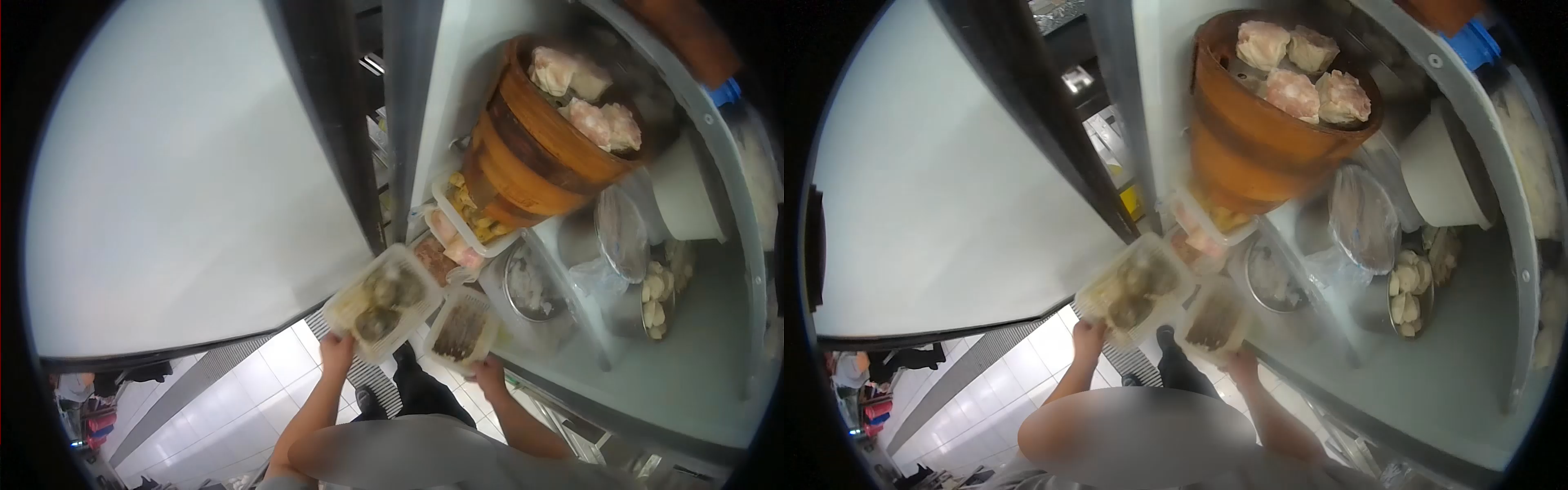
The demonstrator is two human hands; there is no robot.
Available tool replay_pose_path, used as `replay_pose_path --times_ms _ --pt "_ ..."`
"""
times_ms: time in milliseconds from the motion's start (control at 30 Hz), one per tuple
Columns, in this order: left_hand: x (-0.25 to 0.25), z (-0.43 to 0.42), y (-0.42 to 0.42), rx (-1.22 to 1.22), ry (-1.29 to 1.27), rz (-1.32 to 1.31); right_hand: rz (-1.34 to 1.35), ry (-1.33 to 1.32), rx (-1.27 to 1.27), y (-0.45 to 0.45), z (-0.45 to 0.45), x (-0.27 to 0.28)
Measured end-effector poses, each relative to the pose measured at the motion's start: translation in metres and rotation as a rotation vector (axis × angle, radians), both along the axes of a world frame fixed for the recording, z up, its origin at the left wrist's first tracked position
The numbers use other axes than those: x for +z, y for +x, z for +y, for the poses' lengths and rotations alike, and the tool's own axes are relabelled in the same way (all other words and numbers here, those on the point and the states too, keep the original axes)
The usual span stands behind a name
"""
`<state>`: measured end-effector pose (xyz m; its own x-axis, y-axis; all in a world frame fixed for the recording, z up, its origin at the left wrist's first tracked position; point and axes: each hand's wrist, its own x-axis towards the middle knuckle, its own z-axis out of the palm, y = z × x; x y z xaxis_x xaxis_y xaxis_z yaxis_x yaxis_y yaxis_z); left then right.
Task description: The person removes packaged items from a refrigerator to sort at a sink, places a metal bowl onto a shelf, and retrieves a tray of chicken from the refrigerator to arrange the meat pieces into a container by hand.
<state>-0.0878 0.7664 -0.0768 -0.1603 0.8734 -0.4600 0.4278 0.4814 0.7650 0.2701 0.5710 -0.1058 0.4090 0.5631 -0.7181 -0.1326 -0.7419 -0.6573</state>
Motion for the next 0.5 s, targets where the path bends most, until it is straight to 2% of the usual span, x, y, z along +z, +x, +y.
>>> replay_pose_path --times_ms 33,67,100,133,167,233,300,333,367,400,467,500 --pt "-0.003 -0.016 -0.032 0.035 0.032 -0.115 0.074 0.081 -0.081 -0.004 0.027 0.024" --pt "0.037 -0.03 -0.046 0.066 -0.016 -0.148 0.056 0.056 -0.008 0.009 0.036 -0.004" --pt "0.051 -0.044 -0.06 0.082 -0.015 -0.139 -0.478 0.36 0.464 0.025 0.026 -0.078" --pt "0.06 -0.06 -0.076 0.156 -0.086 -0.216 -0.176 0.485 0.165 0.012 0.051 -0.057" --pt "0.067 -0.075 -0.092 0.23 -0.151 -0.296 -0.053 0.392 0.08 -0.012 0.061 -0.031" --pt "0.076 -0.101 -0.108 0.248 -0.153 -0.391 0.17 0.203 -0.13 -0.078 0.105 0.078" --pt "0.083 -0.122 -0.112 0.25 -0.142 -0.537 0.375 0.188 0.145 -0.127 0.086 0.061" --pt "0.093 -0.132 -0.105 0.234 -0.144 -0.582 0.555 0.206 0.132 -0.159 0.076 0.073" --pt "0.103 -0.138 -0.104 0.21 -0.146 -0.629 0.859 0.25 -0.04 -0.18 0.068 0.081" --pt "0.104 -0.141 -0.117 0.077 -0.245 -0.619 0.882 0.335 -0.095 -0.192 0.062 0.089" --pt "0.093 -0.127 -0.167 -0.165 -0.166 -0.535 0.874 0.443 -0.183 -0.2 0.04 0.094" --pt "0.09 -0.094 -0.214 -0.359 -0.079 -0.26 0.796 0.381 -0.213 -0.198 0.027 0.082"
